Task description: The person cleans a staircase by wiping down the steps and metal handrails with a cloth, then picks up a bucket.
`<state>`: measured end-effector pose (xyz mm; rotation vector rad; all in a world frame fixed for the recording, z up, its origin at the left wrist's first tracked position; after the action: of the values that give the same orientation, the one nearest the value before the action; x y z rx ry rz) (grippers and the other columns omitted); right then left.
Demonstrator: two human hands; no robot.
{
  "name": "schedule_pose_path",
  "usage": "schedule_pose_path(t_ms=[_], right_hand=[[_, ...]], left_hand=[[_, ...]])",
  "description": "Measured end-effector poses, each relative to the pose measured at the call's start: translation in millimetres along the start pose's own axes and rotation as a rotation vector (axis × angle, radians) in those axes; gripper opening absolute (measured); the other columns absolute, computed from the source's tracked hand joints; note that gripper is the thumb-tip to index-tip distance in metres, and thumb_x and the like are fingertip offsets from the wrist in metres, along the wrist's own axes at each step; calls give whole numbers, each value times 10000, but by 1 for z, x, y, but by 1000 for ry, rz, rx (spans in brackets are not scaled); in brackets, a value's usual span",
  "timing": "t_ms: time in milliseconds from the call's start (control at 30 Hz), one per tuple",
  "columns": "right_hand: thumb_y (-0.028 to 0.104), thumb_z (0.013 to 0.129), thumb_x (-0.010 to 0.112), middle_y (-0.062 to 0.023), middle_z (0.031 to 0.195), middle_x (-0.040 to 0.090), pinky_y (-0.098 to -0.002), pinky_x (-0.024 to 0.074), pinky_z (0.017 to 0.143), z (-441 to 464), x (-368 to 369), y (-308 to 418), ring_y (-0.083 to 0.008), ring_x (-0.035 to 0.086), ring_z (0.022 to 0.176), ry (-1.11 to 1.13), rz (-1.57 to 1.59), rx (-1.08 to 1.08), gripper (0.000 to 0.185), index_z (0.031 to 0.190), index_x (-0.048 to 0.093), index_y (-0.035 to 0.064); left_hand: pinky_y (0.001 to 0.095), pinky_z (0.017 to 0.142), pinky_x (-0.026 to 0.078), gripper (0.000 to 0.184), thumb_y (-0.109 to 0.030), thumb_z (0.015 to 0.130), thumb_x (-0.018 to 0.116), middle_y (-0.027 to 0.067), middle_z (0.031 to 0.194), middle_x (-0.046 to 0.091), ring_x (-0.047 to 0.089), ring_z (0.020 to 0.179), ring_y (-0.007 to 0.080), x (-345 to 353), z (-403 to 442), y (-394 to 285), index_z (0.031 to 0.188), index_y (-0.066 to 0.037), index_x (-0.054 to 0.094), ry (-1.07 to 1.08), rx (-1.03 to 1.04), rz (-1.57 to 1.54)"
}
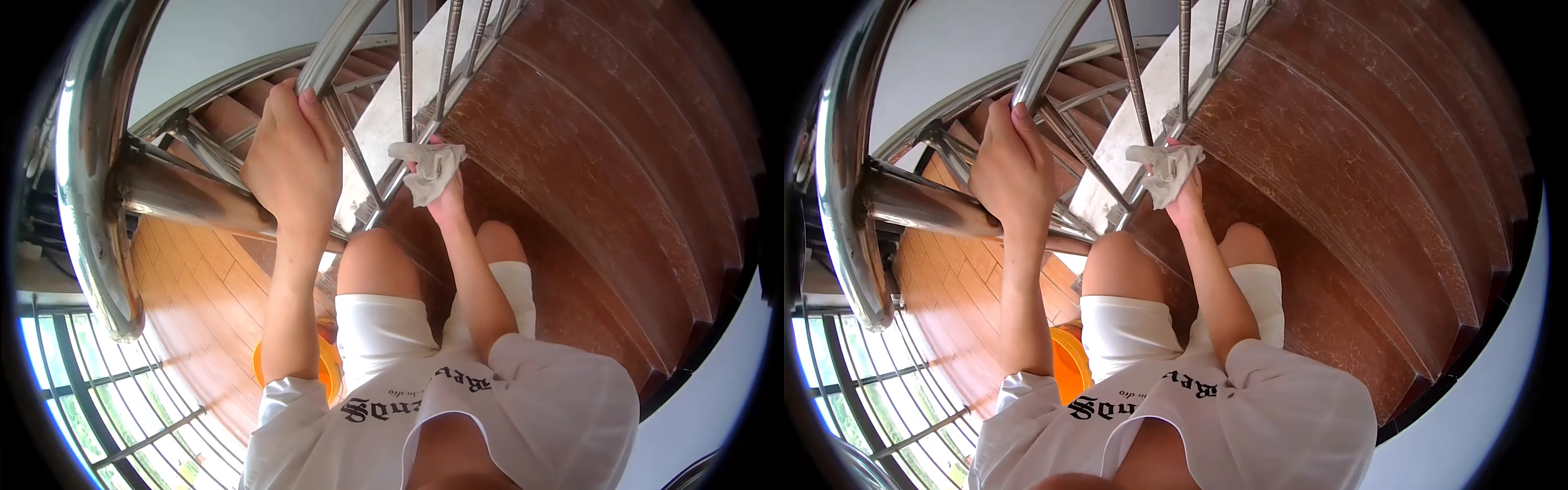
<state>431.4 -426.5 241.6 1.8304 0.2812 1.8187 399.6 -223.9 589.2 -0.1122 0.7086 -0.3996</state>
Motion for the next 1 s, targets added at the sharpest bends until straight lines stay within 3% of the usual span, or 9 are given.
schedule_pose_path(t_ms=[267,333,600,667,733,800,833,867,1000], right_hand=[[323,1108,606,-126,1584,518,-404,449,1210,38,216,50,-230,513,1461,193,-151,-313,501,1532,499,79],[212,1093,655,-76,1421,614,-324,509,1097,35,248,57,-163,612,1286,279,-179,-329,435,1472,543,32],[51,1039,636,-91,1191,744,-342,554,941,28,275,32,-172,701,1106,565,-599,-288,243,1267,693,-10],[40,1025,619,-130,1113,749,-369,560,894,28,268,25,-235,728,1038,631,-724,-369,291,1313,613,0],[57,999,624,-180,1045,751,-402,568,858,26,256,15,-327,750,976,651,-871,-418,380,1356,496,23],[82,988,642,-203,1029,746,-432,573,820,17,258,24,-386,749,964,590,-869,-678,381,1335,499,18],[70,977,638,-215,992,730,-468,568,775,17,257,22,-443,727,921,600,-828,-575,367,1308,490,13],[294,963,624,-142,959,757,-357,497,645,26,237,1,-296,680,768,477,-735,-434,675,1544,469,-13],[69,964,658,-174,1019,706,-471,534,779,15,149,-42,-381,698,920,556,-1138,-635,226,1181,610,33]], left_hand=[[504,575,510,288,-287,1132,446,132,852,741,703,703,390,-4,0,1,1147,-136,692,-19,-17,-41],[464,598,538,235,-268,1110,502,88,911,732,717,740,349,-3,1,0,1116,-93,660,0,-17,-20],[487,769,554,400,-357,1120,398,141,915,731,723,876,376,-2,0,8,1149,-92,696,28,-57,-305],[478,788,558,403,-383,1117,406,124,944,743,726,891,346,-17,-3,-4,1131,-119,710,-237,151,-66],[522,974,494,467,-395,1137,370,186,1278,626,582,1184,407,-6,-4,0,1269,-92,700,-62,68,-109],[503,992,490,441,-390,1132,404,188,1255,642,594,1161,417,5,-7,1,1293,-98,693,-32,103,-6],[457,836,504,353,-326,1120,489,187,1103,670,645,981,352,8,-10,1,1245,-43,659,-35,138,-4],[438,747,501,337,-315,1125,498,176,967,668,661,854,329,11,-11,3,1188,-19,646,-11,104,-39],[408,596,456,436,-387,1152,456,119,689,629,629,605,274,22,-11,15,1057,-12,657,31,-1,-62]])
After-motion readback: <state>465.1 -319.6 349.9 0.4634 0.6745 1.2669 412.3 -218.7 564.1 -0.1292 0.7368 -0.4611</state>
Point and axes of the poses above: each hand's wrist, its own z-axis towards the middle knuckle, its own x-axis out of the palm, y = z × x, the point moved 10 cm from there along z, towards the middle knuckle
